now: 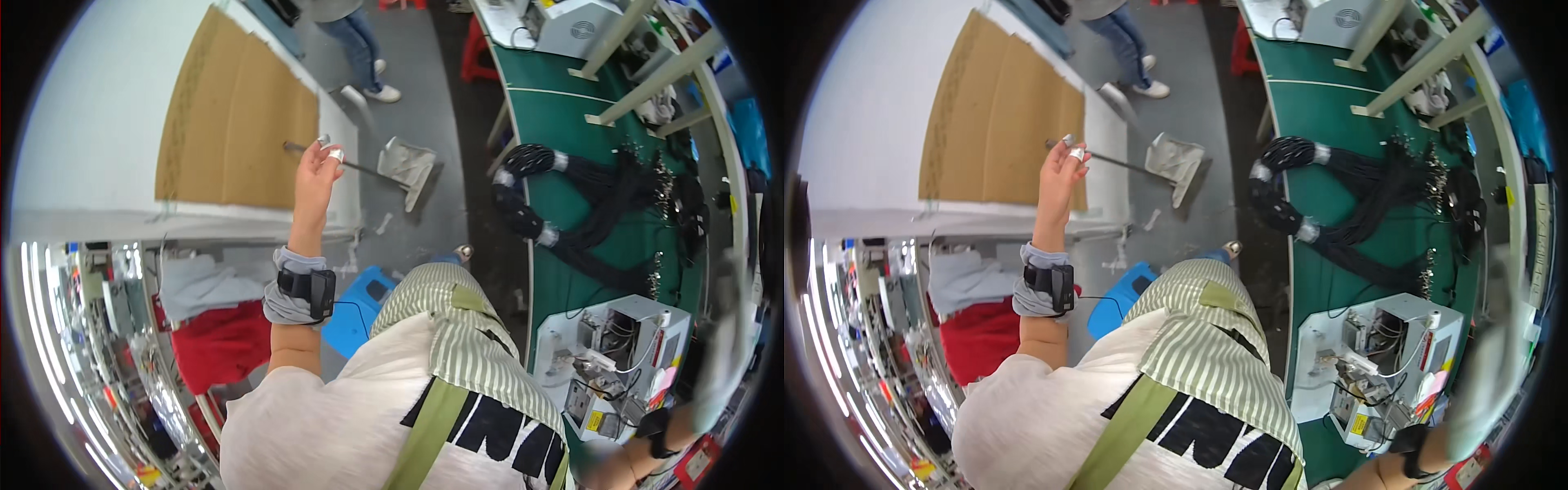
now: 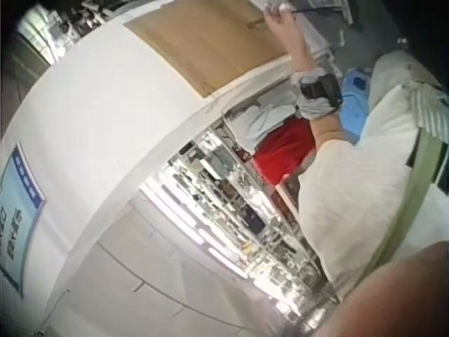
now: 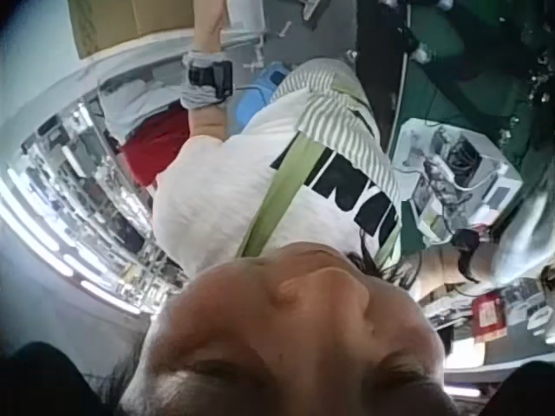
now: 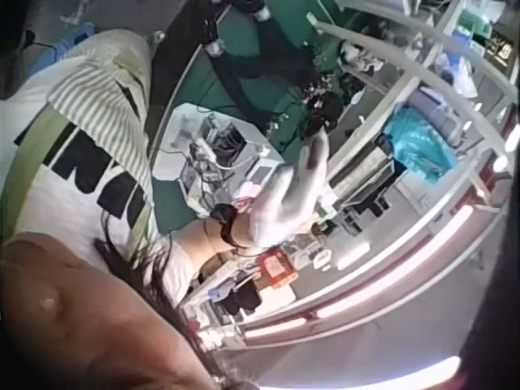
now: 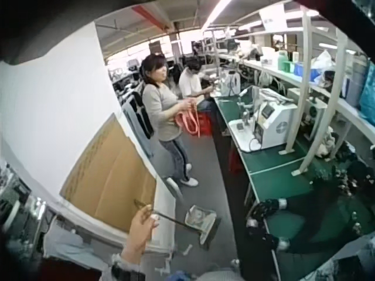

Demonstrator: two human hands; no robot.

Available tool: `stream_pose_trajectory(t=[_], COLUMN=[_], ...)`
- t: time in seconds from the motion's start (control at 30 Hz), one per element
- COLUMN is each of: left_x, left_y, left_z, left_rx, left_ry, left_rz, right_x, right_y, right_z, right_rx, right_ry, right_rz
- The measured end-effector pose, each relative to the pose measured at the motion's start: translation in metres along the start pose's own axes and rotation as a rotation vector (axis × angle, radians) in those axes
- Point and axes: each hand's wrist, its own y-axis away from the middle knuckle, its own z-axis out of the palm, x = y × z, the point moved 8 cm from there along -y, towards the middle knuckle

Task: Sweep the floor and collect trash using a broom and dustpan in a production environment.

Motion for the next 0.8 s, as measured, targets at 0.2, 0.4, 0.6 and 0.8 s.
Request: stream_pose_trajectory(t=[0.2,0.4,0.6,0.8], left_x=[-0.076,-0.117,-0.101,-0.117], left_y=[0.007,-0.097,-0.231,-0.305], left_z=[-0.098,-0.087,-0.003,0.083], left_rx=[0.073,-0.082,-0.005,-0.353], left_ry=[-0.678,-1.117,-1.226,-1.921], left_rz=[0.137,0.144,0.616,1.047], right_x=[-0.090,-0.048,-0.041,-0.082], right_y=[0.151,0.193,0.243,0.288], right_z=[0.217,0.289,0.361,0.569], right_rx=[-1.416,-0.908,-1.120,-1.400], right_ry=[-0.153,0.275,0.077,-0.643], right_rz=[-0.471,-0.372,-0.021,0.452])
